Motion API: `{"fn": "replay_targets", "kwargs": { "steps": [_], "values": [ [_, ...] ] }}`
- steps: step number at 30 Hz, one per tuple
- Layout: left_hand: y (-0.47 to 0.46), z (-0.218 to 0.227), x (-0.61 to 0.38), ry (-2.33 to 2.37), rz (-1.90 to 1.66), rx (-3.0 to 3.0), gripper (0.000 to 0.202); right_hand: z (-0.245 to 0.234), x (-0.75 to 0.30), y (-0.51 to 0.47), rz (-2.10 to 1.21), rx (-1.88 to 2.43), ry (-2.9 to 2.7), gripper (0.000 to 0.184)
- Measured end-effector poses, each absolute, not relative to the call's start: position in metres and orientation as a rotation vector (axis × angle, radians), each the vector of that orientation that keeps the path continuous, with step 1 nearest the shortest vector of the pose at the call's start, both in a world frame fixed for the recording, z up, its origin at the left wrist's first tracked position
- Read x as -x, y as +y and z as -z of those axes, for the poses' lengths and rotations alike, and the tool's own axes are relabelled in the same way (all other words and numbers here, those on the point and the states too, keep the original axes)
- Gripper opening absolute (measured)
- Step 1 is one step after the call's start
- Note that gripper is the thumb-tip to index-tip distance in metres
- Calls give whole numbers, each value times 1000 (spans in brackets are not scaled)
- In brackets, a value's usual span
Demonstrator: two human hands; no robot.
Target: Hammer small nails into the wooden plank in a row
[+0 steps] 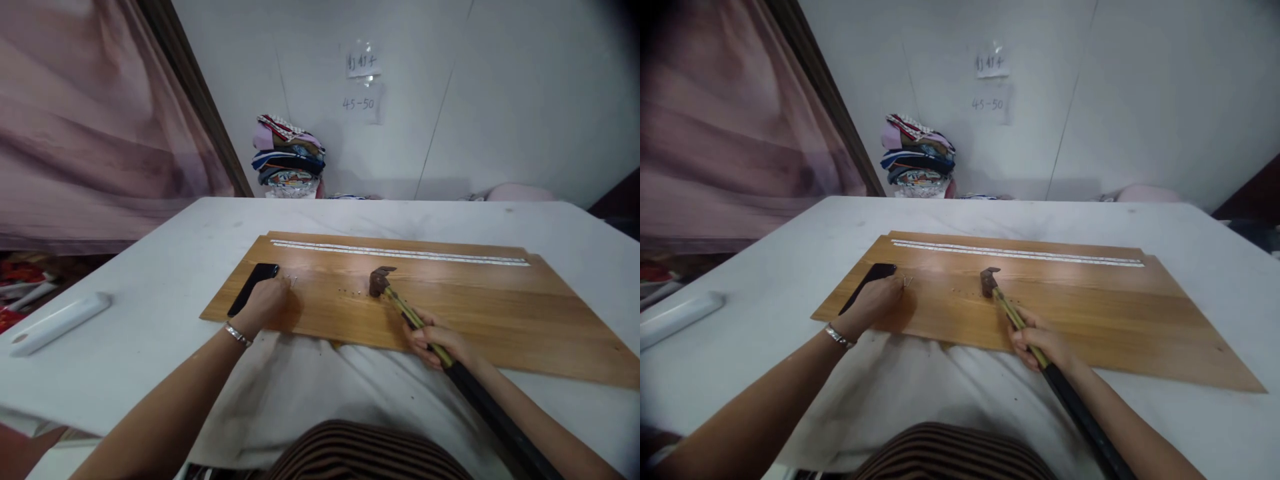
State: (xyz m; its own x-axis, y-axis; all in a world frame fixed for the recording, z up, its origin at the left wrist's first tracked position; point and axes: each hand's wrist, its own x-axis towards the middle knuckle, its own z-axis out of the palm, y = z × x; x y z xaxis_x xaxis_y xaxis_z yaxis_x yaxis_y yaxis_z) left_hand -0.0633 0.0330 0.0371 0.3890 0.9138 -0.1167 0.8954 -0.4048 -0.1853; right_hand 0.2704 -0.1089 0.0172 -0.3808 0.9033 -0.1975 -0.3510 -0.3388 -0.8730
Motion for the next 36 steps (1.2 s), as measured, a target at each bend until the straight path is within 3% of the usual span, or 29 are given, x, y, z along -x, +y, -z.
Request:
{"fn": "replay_targets", "kwargs": {
  "steps": [19, 29, 36],
  "values": [
    [35, -53, 70, -1771, -448, 2660, 24, -14, -273, -105, -1853, 831, -906, 24],
    [30, -46, 71, -1765, -233, 2705, 20, -13, -272, -105, -1851, 835, -908, 31],
    [24, -34, 63, -1754, -79, 2837, 17, -15, -274, -105, -1841, 769, -919, 19]
  ]
}}
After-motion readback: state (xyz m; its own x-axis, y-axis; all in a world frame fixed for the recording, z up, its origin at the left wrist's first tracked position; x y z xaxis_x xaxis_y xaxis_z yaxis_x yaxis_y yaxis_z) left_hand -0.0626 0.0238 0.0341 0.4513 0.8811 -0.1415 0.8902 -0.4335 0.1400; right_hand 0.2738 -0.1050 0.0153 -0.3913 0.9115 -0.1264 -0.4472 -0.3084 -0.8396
